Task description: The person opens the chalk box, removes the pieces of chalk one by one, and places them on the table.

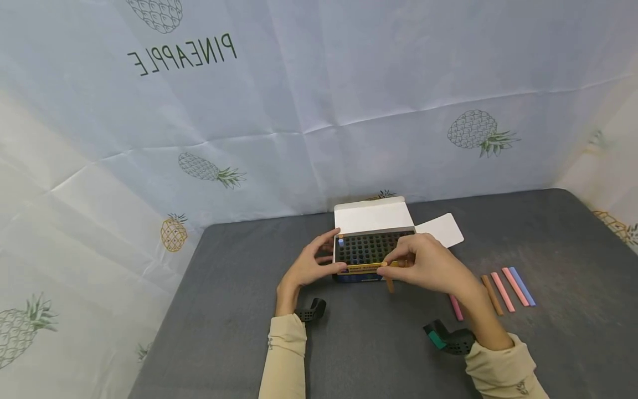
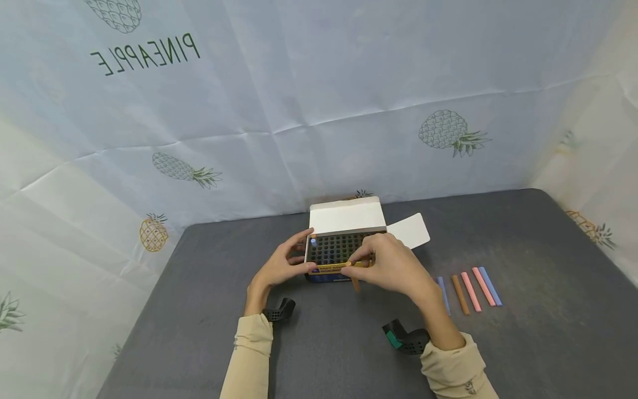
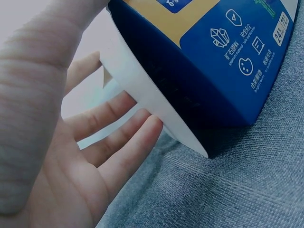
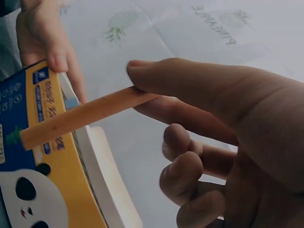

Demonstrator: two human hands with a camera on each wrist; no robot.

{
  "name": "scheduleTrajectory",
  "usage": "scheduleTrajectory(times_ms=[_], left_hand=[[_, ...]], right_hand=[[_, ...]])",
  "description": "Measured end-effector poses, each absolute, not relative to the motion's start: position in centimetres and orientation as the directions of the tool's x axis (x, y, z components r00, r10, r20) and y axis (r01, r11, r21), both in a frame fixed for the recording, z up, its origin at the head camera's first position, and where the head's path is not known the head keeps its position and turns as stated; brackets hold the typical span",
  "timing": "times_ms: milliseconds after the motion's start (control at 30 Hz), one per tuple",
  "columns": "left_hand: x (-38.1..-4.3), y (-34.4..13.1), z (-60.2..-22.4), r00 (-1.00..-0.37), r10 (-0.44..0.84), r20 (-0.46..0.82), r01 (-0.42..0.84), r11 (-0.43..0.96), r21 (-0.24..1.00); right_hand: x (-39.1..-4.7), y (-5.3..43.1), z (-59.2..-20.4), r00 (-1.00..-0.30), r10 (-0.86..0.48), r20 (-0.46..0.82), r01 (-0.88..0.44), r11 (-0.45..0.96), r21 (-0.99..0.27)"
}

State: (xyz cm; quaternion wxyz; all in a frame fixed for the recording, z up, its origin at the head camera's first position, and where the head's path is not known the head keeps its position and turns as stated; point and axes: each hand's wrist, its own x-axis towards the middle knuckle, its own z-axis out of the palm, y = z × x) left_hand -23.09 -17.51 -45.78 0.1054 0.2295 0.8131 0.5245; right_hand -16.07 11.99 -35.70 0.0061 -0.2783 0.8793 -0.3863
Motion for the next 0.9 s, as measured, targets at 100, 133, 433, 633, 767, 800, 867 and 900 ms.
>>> scheduleTrajectory(times_ms=[100,133,433,633,767,800,867,900], left_hand=[[-23.1,-17.5,-45.7,-0.873,0.482,0.073,0.266,0.344,0.901],[-23.1,-17.5,-45.7,-0.873,0.482,0.075,0.268,0.344,0.900],[-23.2,-17.4,-45.8,-0.872,0.484,0.069,0.260,0.339,0.904],[-23.2,-17.4,-45.9,-0.874,0.482,0.065,0.253,0.336,0.907],[-23.2,-17.4,-45.8,-0.873,0.484,0.064,0.249,0.329,0.911],[-23.2,-17.4,-45.8,-0.873,0.484,0.064,0.249,0.328,0.911],[-23.2,-17.5,-45.8,-0.871,0.486,0.065,0.250,0.327,0.911],[-23.2,-17.5,-45.8,-0.871,0.488,0.065,0.252,0.327,0.911]], right_hand=[[-16.1,12.6,-35.5,-0.844,-0.502,0.189,-0.480,0.549,-0.684],[-16.1,12.9,-35.5,-0.845,-0.501,0.189,-0.479,0.552,-0.683],[-16.3,14.7,-35.1,-0.853,-0.504,0.136,-0.450,0.578,-0.680],[-16.4,16.0,-35.1,-0.857,-0.497,0.139,-0.445,0.577,-0.684],[-16.5,16.5,-35.2,-0.860,-0.492,0.139,-0.444,0.586,-0.678],[-16.5,16.6,-35.2,-0.862,-0.489,0.136,-0.440,0.587,-0.680],[-16.4,16.9,-35.1,-0.865,-0.484,0.132,-0.435,0.592,-0.679],[-16.4,17.0,-35.1,-0.869,-0.479,0.129,-0.429,0.596,-0.679]])
